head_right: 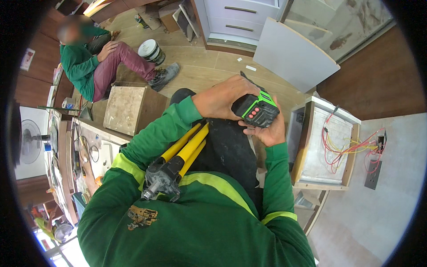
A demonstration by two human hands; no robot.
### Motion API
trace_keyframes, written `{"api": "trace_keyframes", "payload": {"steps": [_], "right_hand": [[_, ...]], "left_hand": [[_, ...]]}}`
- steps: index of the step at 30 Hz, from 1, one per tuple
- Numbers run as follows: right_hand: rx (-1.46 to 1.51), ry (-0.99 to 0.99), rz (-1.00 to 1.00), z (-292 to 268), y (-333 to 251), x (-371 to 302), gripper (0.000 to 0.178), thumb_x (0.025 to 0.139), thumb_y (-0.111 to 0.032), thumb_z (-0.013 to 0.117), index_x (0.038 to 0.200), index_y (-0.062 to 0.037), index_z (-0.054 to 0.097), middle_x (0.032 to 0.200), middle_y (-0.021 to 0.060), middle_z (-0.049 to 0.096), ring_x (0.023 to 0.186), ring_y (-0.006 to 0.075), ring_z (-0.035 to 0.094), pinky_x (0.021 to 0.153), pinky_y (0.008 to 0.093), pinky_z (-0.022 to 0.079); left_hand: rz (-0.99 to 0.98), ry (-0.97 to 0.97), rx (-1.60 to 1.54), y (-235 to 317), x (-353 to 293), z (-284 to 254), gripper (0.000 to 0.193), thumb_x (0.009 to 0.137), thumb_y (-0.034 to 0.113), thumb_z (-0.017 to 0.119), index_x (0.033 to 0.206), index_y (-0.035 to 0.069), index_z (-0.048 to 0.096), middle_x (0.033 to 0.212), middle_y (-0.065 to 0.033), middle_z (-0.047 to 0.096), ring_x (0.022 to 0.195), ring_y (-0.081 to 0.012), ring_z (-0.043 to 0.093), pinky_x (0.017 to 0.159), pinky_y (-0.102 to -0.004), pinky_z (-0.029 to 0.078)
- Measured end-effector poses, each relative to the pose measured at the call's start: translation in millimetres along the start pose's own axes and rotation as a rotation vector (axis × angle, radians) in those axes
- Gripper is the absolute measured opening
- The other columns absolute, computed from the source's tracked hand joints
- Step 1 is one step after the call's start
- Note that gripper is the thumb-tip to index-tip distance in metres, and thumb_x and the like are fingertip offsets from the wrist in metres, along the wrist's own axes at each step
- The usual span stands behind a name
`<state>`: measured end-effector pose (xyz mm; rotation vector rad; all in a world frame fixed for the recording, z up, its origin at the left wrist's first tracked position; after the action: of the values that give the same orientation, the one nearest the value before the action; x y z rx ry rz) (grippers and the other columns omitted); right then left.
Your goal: The person assembles a yellow tripod and mounts a green laser level on top. They adjust the tripod legs and tighten the mount, then place the setup on a white cabinet and activate the laser to project green lines.
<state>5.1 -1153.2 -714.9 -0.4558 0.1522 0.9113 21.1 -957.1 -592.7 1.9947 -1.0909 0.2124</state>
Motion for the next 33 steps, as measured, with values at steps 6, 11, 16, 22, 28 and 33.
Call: {"api": "trace_keyframes", "payload": {"steps": [6,11,16,22,28,33], "right_hand": [[-0.319,0.433,-0.133,24,-11,-16,0.092,0.107,-0.084,0.035,0.157,-0.01,0.056,0.141,0.0208,0.072,0.118,0.0473,0.075,0.079,0.0649,0.067],[-0.553,0.345,-0.395,35,-22,-21,0.09,0.106,-0.083,0.043,0.156,-0.0094,0.056,0.141,0.0133,0.071,0.119,0.0309,0.075,0.083,0.0569,0.068],[-0.71,0.461,-0.578,57,-24,-11,0.07,0.108,-0.068,0.058,0.149,-0.0101,0.06,0.13,0.011,0.072,0.108,0.0232,0.077,0.079,0.046,0.069],[-0.801,0.566,-0.374,75,-47,1,0.069,0.104,-0.068,0.062,0.143,-0.011,0.067,0.122,0.0088,0.074,0.092,0.0207,0.078,0.069,0.0409,0.067],[-0.803,0.534,-0.271,91,-62,9,0.07,0.106,-0.074,0.055,0.149,-0.0193,0.061,0.124,0.0069,0.074,0.099,0.0204,0.075,0.065,0.0402,0.06],[-0.768,0.451,-0.307,95,-59,19,0.07,0.105,-0.074,0.055,0.15,-0.0204,0.059,0.125,0.0067,0.074,0.097,0.0213,0.076,0.063,0.0403,0.06]], "left_hand": [[-0.127,0.149,0.046,4,-7,9,0.085,0.067,0.032,0.103,0.137,0.005,0.063,0.125,-0.0159,0.067,0.118,-0.0394,0.063,0.106,-0.0474,0.05],[-0.368,0.326,0.098,5,-8,17,0.086,0.067,0.041,0.102,0.132,-0.001,0.065,0.119,-0.0203,0.067,0.114,-0.0398,0.064,0.103,-0.0481,0.051],[-0.542,0.389,0.103,4,-8,11,0.089,0.068,0.046,0.102,0.131,-0.005,0.064,0.12,-0.0232,0.068,0.114,-0.0394,0.067,0.103,-0.047,0.053],[-0.735,0.304,-0.259,-14,-9,-6,0.083,0.085,0.055,0.095,0.132,-0.005,0.064,0.122,-0.0158,0.07,0.117,-0.0222,0.066,0.103,-0.0364,0.053],[-0.657,0.333,-0.751,-57,-14,-9,0.054,0.105,0.046,0.079,0.134,0.003,0.064,0.127,-0.0066,0.067,0.122,-0.0166,0.06,0.11,-0.0363,0.047],[-0.662,0.339,-1.032,-64,-17,-5,0.077,0.099,0.05,0.084,0.155,0.005,0.054,0.147,-0.0102,0.06,0.14,-0.023,0.056,0.121,-0.0403,0.044]]}}
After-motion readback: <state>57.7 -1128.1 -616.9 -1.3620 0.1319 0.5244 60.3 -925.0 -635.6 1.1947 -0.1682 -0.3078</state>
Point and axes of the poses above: each hand's wrist, its own x-axis towards the middle knuckle, its own z-axis out of the palm, y = z × x, the point moved 5 cm from there along x, towards the middle knuckle
